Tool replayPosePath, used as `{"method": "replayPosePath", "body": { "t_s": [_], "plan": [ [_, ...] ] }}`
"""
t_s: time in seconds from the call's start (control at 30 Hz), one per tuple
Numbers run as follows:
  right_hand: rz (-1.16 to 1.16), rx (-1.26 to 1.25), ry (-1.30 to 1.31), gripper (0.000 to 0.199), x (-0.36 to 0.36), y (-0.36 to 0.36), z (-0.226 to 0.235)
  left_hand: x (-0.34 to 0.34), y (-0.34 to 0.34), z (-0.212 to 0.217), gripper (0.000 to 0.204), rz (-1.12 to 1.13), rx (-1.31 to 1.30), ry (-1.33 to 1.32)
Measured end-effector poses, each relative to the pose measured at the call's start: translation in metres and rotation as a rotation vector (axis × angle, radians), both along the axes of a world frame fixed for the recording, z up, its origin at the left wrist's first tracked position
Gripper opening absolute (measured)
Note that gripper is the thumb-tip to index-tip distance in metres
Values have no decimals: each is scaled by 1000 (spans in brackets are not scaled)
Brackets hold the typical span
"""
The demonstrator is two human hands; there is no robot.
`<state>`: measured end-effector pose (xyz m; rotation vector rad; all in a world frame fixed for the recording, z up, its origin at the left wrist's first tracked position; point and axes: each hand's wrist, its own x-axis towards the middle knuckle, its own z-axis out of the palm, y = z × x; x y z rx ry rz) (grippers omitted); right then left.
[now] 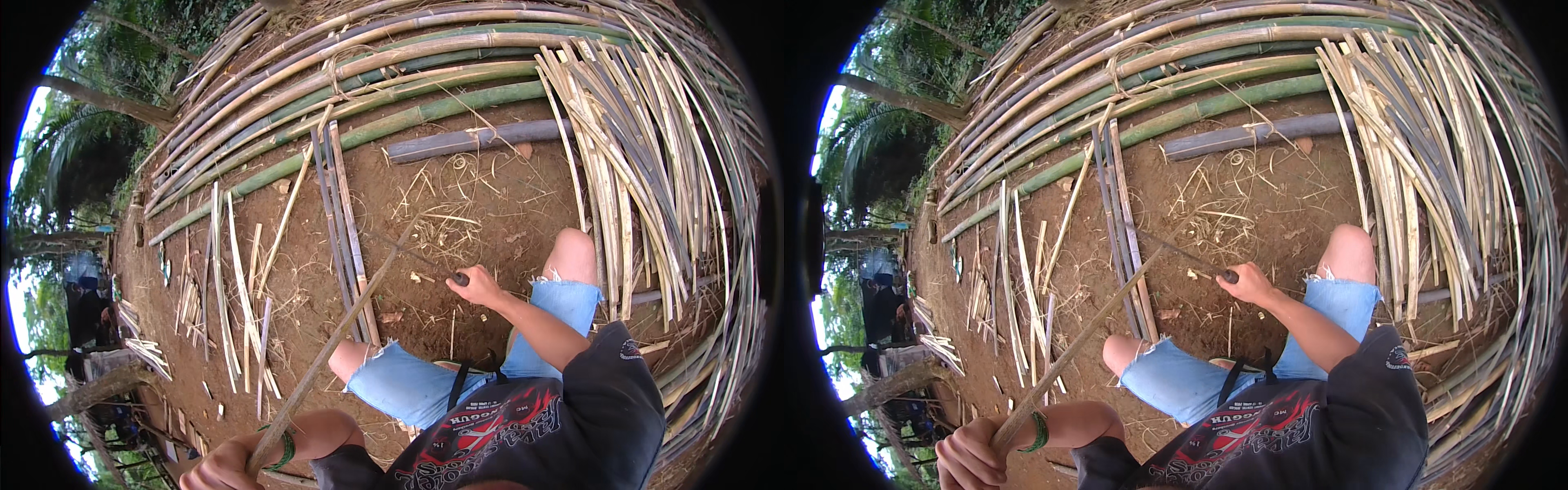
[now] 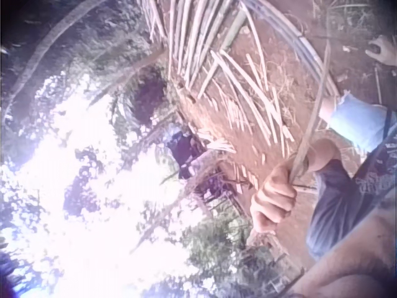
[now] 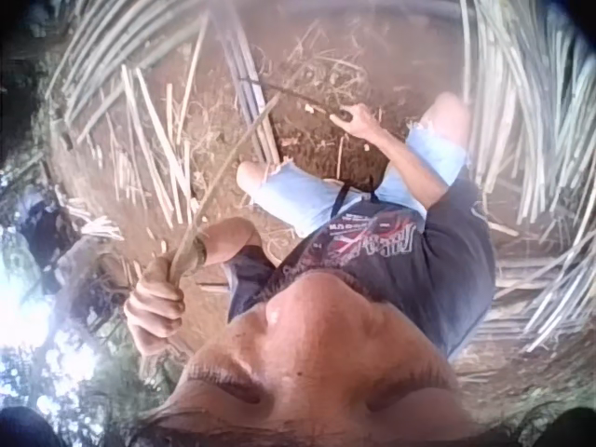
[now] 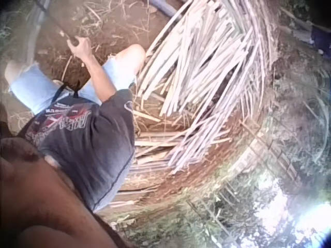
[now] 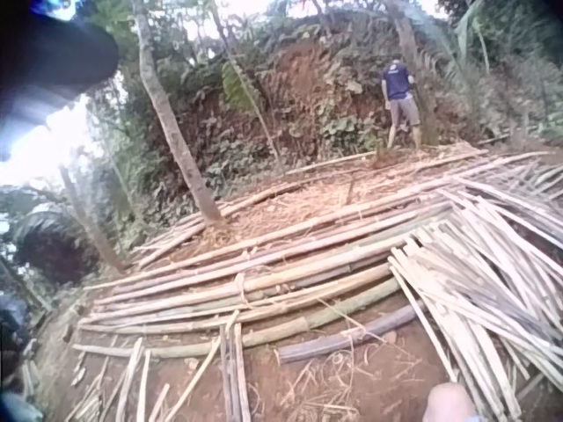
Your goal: The person sits on the ground and uses a knife to sharpen the end of a bamboo stick into a point. They repeatedly scrape the bamboo against the blade to refine the tip and then inspect the result.
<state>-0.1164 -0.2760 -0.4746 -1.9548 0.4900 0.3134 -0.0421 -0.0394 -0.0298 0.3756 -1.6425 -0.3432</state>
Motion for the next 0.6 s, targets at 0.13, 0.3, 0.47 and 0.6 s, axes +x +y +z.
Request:
{"method": "replayPosePath", "body": {
  "t_s": [0.13,0.3,0.47,0.6],
  "plan": [
    [-123,-66,347,48,32,-18,-48,-2,3,8,32,103,-19,-4],
    [-125,82,69,61,22,32,34,-14,16,-2,59,649,-97,157],
    [91,359,-420,52,-17,60,157,-27,10,0,63,856,-84,241],
    [197,294,-451,52,-17,59,140,-38,12,0,66,931,-95,274]
  ]
}}
